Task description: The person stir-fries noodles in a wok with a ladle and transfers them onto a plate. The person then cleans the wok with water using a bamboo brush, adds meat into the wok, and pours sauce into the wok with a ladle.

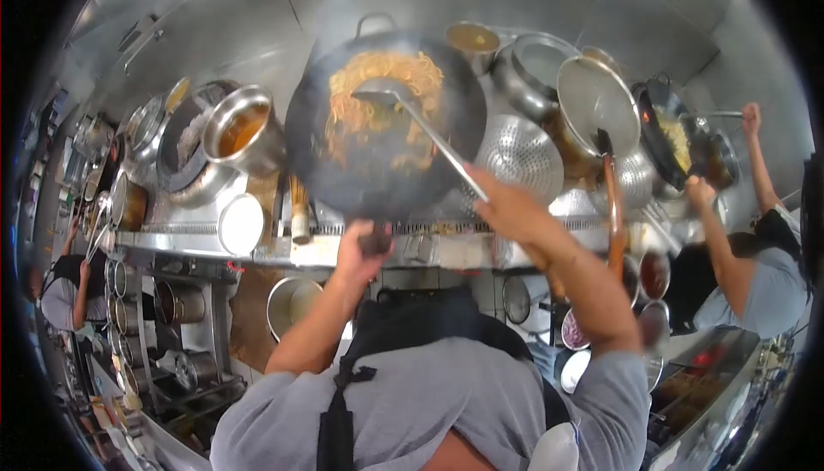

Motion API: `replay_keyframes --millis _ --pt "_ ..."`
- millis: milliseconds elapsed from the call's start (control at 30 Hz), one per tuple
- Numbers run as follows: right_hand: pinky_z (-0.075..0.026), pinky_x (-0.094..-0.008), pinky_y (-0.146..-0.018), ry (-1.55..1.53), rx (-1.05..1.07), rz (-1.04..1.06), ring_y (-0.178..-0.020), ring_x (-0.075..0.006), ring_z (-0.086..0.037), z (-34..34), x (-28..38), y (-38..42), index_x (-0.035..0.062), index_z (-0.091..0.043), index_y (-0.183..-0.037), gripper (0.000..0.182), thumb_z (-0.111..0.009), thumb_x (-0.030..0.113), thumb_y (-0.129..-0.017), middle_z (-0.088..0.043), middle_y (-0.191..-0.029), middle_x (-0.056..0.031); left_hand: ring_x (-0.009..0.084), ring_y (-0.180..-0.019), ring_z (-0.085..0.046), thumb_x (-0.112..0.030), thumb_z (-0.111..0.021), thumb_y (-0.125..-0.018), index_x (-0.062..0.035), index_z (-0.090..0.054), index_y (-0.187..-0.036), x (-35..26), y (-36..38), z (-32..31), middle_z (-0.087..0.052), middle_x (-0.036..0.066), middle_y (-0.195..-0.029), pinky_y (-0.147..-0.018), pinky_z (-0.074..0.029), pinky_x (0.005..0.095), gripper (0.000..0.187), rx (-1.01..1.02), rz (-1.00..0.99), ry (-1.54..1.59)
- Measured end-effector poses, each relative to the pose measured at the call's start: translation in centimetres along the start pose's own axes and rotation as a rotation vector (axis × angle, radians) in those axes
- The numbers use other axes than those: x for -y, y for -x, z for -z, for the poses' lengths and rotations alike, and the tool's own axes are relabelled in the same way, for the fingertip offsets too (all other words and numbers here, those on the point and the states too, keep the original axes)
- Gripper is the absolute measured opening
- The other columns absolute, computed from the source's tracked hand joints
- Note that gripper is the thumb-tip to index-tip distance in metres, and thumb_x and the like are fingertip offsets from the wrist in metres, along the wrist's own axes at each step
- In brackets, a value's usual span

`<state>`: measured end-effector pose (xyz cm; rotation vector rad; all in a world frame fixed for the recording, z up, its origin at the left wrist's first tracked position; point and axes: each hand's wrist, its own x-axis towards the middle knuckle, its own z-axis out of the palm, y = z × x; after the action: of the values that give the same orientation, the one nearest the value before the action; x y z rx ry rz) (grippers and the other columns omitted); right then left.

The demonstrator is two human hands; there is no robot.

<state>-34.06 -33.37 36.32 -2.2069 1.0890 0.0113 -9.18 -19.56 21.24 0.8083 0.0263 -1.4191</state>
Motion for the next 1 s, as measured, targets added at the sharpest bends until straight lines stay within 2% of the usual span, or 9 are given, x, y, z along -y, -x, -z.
replay_keyframes --millis 133,233,400,467,533,667,767,867,1000 --pt "-0.046 -0.0427 -0.090 -0.055 0.085 0.050 -0.102 -0.0356 -0.061 0.7 -0.3 4.2 0.0218 -0.027 -0.145 0.060 -0.053 0.023 -0.090 -0.060 -0.116 -0.0191 0.0233 -0.082 -0.058 -0.020 -0.062 -0.071 -0.0119 -0.058 -0.092 -1.2 4.5 -3.6 -0.059 0.006 -0.086 -0.065 -0.049 0.0419 0.022 -0.103 0.026 -0.097" --pt "-0.046 -0.0430 -0.087 -0.095 0.217 0.109 -0.098 -0.0350 -0.061 1.3 -0.2 3.7 0.0224 -0.027 -0.145 0.061 -0.053 0.023 -0.090 -0.061 -0.113 -0.0199 0.0253 -0.080 -0.059 -0.015 -0.062 -0.076 -0.0085 -0.055 -0.082 -4.9 -0.2 -8.2 -0.059 0.007 -0.078 -0.076 -0.049 0.0412 0.011 -0.109 0.068 0.065" --pt "-0.047 -0.0441 -0.087 0.123 -0.036 0.014 -0.100 -0.0357 -0.061 -1.5 -0.9 -0.7 0.0239 -0.028 -0.145 0.060 -0.053 0.022 -0.090 -0.060 -0.117 -0.0184 0.0232 -0.081 -0.061 -0.016 -0.062 -0.075 -0.0104 -0.058 -0.090 0.2 -0.9 -1.9 -0.061 0.006 -0.082 -0.071 -0.050 0.0409 0.016 -0.051 -0.047 0.028" --pt "-0.046 -0.0448 -0.089 0.180 0.042 -0.112 -0.105 -0.0377 -0.058 -0.3 1.2 1.9 0.0203 -0.028 -0.145 0.060 -0.053 0.019 -0.090 -0.056 -0.124 -0.0193 0.0233 -0.083 -0.060 -0.015 -0.061 -0.075 -0.0120 -0.057 -0.094 1.0 2.1 0.8 -0.061 0.007 -0.089 -0.068 -0.050 0.0409 0.020 -0.023 0.044 -0.054" --pt "-0.046 -0.0441 -0.090 0.012 0.004 0.126 -0.107 -0.0379 -0.057 0.5 0.3 4.7 0.0174 -0.029 -0.144 0.059 -0.054 0.016 -0.090 -0.052 -0.129 -0.0199 0.0231 -0.083 -0.060 -0.015 -0.061 -0.075 -0.0122 -0.057 -0.094 -0.7 3.5 -2.4 -0.060 0.007 -0.091 -0.067 -0.050 0.0410 0.019 -0.022 0.036 -0.041" --pt "-0.045 -0.0464 -0.089 -0.049 0.209 0.169 -0.102 -0.0432 -0.058 2.4 -0.1 4.4 0.0199 -0.026 -0.145 0.059 -0.050 0.020 -0.091 -0.057 -0.116 -0.0273 0.0245 -0.083 -0.059 -0.017 -0.061 -0.078 -0.0093 -0.056 -0.086 -4.9 -0.5 -8.2 -0.059 0.007 -0.083 -0.074 -0.051 0.0421 0.012 -0.131 0.076 0.066" --pt "-0.047 -0.0417 -0.087 0.065 0.099 0.266 -0.097 -0.0379 -0.062 -0.9 -1.7 0.9 0.0173 -0.025 -0.146 0.063 -0.053 0.016 -0.089 -0.059 -0.119 -0.0206 0.0228 -0.081 -0.059 -0.017 -0.062 -0.077 -0.0099 -0.058 -0.089 -1.6 -3.5 -4.0 -0.061 0.007 -0.086 -0.072 -0.051 0.0410 0.014 -0.013 0.035 0.113" --pt "-0.049 -0.0292 -0.060 -0.705 -0.020 -0.013 -0.064 -0.0137 -0.056 -3.8 -0.6 1.7 0.0162 -0.027 -0.145 0.065 -0.054 0.006 -0.087 -0.057 -0.089 -0.0069 0.0213 -0.078 -0.060 -0.016 -0.063 -0.074 -0.0116 -0.059 -0.096 0.7 1.4 -2.2 -0.062 0.007 -0.090 -0.070 -0.049 0.0403 0.023 0.077 -0.059 -0.006" --pt "-0.037 -0.0240 -0.035 -0.959 -0.131 -0.189 -0.042 -0.0081 -0.043 -4.1 -0.3 4.8 0.0175 -0.018 -0.147 0.069 -0.053 0.007 -0.088 -0.049 -0.071 -0.0017 0.0233 -0.078 -0.061 -0.017 -0.062 -0.075 -0.0117 -0.058 -0.092 -3.2 2.7 -4.4 -0.062 0.008 -0.085 -0.072 -0.049 0.0410 0.018 -0.147 0.024 0.049"
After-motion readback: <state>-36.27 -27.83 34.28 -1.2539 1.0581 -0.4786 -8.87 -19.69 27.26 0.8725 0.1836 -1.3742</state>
